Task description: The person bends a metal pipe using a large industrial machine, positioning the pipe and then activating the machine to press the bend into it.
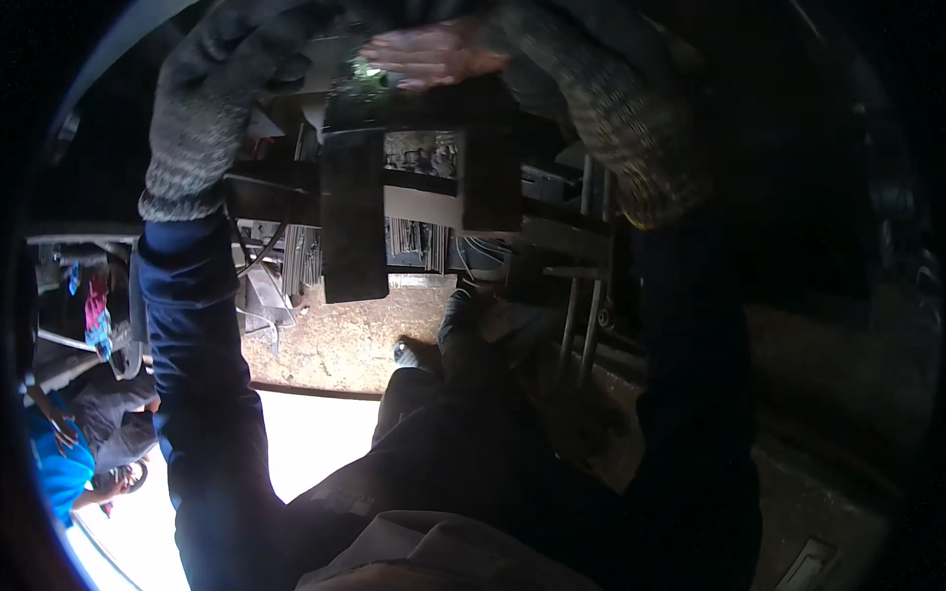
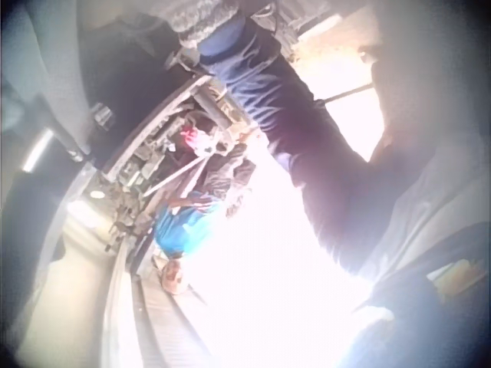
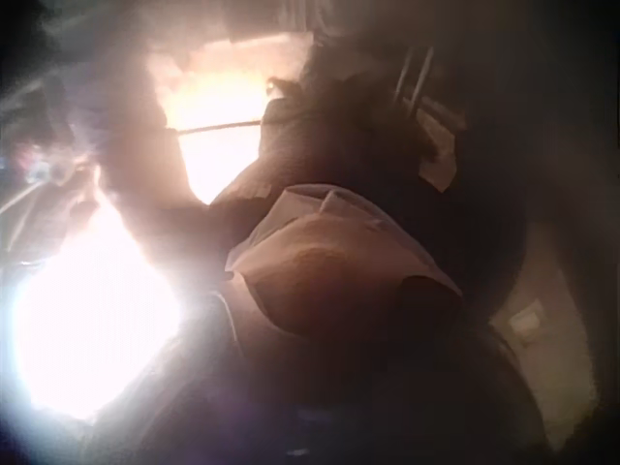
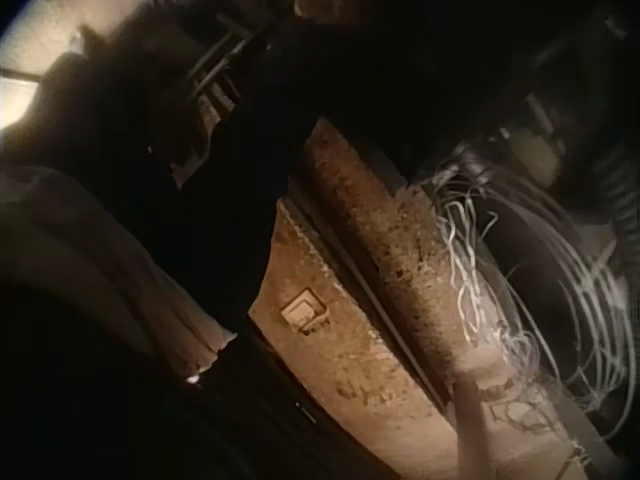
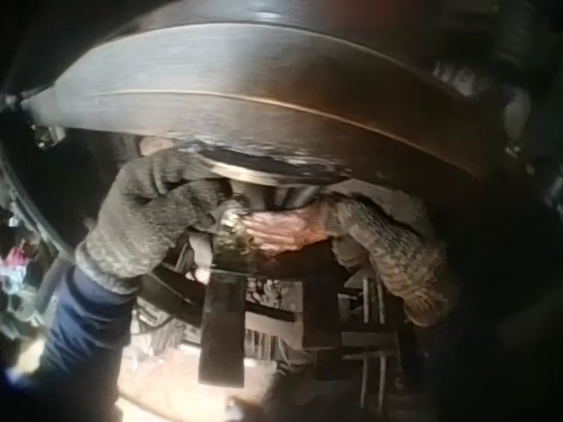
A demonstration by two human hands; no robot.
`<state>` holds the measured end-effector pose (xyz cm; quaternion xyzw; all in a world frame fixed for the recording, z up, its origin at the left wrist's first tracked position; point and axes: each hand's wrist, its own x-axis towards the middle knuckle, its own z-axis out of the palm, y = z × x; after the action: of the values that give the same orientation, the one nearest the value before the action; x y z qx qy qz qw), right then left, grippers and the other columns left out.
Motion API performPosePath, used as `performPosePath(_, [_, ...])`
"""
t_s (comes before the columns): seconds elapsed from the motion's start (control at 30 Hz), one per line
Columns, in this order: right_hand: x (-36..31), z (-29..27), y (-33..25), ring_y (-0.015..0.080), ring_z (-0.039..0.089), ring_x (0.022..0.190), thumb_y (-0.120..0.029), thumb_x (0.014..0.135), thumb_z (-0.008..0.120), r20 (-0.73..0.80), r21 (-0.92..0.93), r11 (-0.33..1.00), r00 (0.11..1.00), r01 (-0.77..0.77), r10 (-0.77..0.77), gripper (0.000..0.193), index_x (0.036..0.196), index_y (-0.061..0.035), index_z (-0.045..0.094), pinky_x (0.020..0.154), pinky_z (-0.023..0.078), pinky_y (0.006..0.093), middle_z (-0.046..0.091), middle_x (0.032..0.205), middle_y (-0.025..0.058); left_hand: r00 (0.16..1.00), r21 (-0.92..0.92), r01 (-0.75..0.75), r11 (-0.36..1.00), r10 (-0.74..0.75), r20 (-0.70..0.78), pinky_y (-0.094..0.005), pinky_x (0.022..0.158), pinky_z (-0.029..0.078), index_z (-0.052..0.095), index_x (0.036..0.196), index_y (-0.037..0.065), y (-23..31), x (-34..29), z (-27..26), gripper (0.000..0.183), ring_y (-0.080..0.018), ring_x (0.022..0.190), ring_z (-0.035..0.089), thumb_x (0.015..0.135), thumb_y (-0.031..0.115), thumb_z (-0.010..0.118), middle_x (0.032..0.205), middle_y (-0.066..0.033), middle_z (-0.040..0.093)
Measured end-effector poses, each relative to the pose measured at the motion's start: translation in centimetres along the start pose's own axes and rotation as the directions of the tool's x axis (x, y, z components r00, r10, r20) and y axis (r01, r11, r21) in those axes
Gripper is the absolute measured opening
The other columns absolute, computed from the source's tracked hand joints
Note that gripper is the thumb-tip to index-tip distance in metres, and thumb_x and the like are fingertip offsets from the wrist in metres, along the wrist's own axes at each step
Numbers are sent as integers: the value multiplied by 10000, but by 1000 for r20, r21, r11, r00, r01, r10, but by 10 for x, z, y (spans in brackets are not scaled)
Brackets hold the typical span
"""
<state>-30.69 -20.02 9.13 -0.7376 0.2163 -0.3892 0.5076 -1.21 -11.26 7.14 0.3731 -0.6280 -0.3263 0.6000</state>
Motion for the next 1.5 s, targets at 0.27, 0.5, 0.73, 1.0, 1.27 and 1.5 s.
performPosePath(0.27, [-1,-9,17,149,667,994,-76,1047,584,48,-322,923,977,212,-207,312,1340,29,599,879,552,279,679,1223,100,945,294,-315,902,326,12,-322,788,580,706,1171,-30,-18,-14,-9,250,-207,896,708,928,-26,650,1051,-121,753])
performPosePath(0.5, [-89,9,-6,172,659,1108,-170,1022,660,-224,-453,843,952,-290,207,323,1307,-20,649,976,551,311,665,1305,109,891,858,-121,500,435,-128,-377,669,559,744,1030,39,-12,-26,-19,190,-320,744,691,859,117,713,844,-167,709])
performPosePath(0.73, [-163,-14,28,219,669,1085,-204,993,702,-265,-811,501,953,-302,145,300,1255,-58,693,959,542,356,686,1240,102,958,943,-66,326,285,-32,-385,647,532,704,970,54,-21,-29,-21,145,-306,726,665,880,167,685,830,-145,685])
performPosePath(1.0, [-154,-3,31,213,642,1164,-144,969,735,-287,-757,550,936,-352,205,325,1267,-32,673,1016,514,345,674,1271,110,946,913,224,342,-301,-120,-444,953,566,713,1251,140,-27,-35,-24,370,-337,1097,704,982,379,628,1179,-145,729])
performPosePath(1.27, [-158,-9,42,213,628,1191,-88,940,766,-253,-775,565,958,-284,134,376,1294,-25,655,1038,524,350,661,1285,106,946,915,195,352,-314,-80,-449,1007,539,696,1279,140,-30,-45,-21,398,-330,1185,664,980,387,605,1257,-130,705])
performPosePath(1.5, [-158,-7,40,219,631,1180,-165,961,741,-377,-694,539,879,-477,292,344,1281,-59,667,1010,531,347,654,1281,99,947,918,180,354,-316,-64,-454,997,542,696,1273,136,-30,-44,-25,397,-341,1173,667,978,384,604,1254,-138,705])
